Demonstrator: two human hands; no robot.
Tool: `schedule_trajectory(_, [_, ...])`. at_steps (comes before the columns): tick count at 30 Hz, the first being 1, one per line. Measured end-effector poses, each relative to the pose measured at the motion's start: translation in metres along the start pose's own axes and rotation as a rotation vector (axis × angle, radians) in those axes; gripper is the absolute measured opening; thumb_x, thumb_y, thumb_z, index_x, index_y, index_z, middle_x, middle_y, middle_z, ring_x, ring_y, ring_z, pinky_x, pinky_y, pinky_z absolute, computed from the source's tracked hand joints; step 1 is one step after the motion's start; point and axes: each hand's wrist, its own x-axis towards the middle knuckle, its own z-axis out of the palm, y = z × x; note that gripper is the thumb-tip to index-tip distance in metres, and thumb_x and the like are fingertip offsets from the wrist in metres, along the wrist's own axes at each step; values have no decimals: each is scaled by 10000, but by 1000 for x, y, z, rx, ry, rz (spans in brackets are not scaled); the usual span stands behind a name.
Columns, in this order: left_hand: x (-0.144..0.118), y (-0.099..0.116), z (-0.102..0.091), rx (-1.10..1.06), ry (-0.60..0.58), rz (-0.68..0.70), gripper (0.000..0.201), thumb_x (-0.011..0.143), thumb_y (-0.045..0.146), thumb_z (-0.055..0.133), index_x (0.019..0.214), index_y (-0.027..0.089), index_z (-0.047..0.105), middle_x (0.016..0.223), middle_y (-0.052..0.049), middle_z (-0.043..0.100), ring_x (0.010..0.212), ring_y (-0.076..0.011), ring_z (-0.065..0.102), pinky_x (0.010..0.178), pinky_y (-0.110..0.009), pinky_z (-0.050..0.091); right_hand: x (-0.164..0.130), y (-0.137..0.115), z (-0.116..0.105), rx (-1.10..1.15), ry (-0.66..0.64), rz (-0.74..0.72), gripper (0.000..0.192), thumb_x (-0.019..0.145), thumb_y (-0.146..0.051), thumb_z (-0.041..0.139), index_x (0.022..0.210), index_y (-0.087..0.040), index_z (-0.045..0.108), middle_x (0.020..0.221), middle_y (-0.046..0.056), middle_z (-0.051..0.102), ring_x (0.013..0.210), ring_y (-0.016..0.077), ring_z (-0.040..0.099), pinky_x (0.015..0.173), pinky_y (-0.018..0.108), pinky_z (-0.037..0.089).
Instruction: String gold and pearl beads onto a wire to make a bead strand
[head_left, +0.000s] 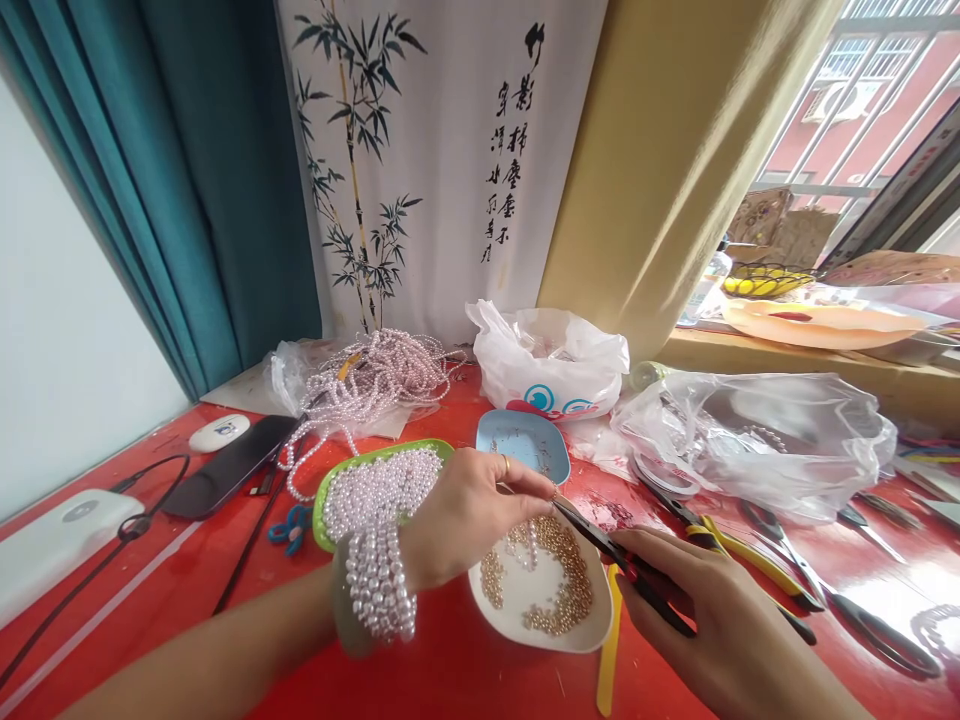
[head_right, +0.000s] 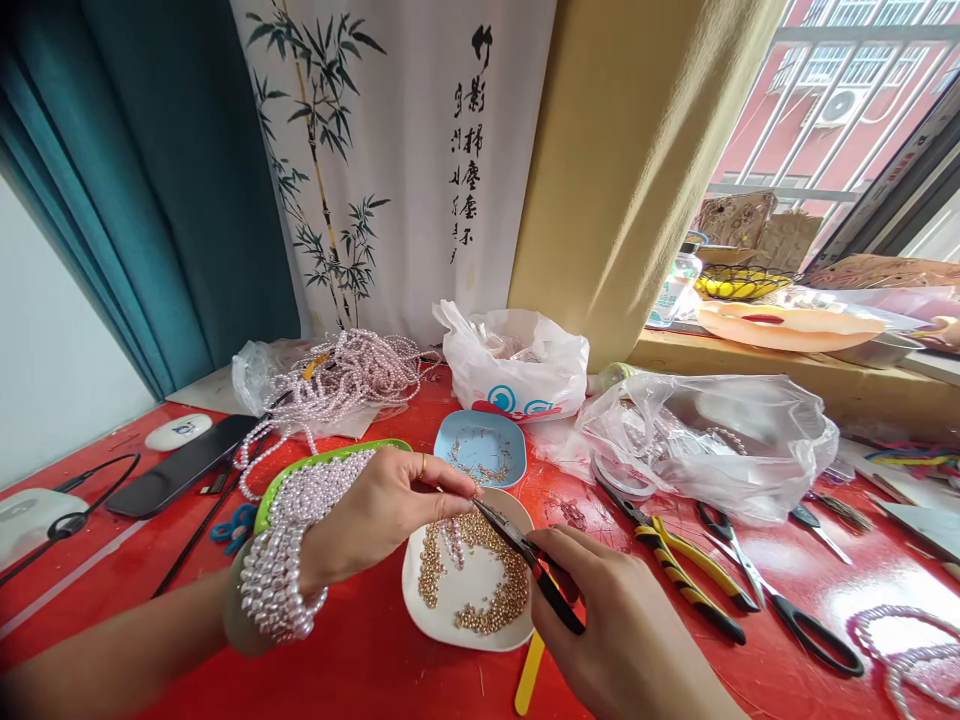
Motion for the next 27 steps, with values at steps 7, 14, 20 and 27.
schedule_trajectory(7, [7,-4,-2,-93,-26,19,217,614,258,654,788,130,677,786,-92,685,739,-185,616,684,-303,491,6,9,-18,-66,-47,0,200,758,-235,456,910,-220,585,756,16,664,577,141,601,490,218,469])
schedule_trajectory(14, [10,-3,-5,-354,-105,-25,239,598,140,661,835,119,651,816,-80,680,768,-156,613,756,-307,465,7,58,-12,-396,-158,72,216,760,-286,430,875,-186,584,843,79,652,735,222,621,602,337,482])
schedule_trajectory(20, [8,-2,-6,-511,-174,-126,246,676,86,551,906,118,634,918,-92,659,814,-135,601,739,-246,448,-4,74,18,-575,-271,22,338,778,-300,406,1007,-104,558,1025,174,587,937,283,566,744,417,442])
schedule_trajectory(27, [6,-5,-3,-590,-249,-145,299,692,40,503,963,114,605,1028,-109,610,926,-158,561,803,-262,427,4,47,8,-487,-89,62,230,824,-296,395,839,-173,590,823,83,618,764,234,595,610,350,454])
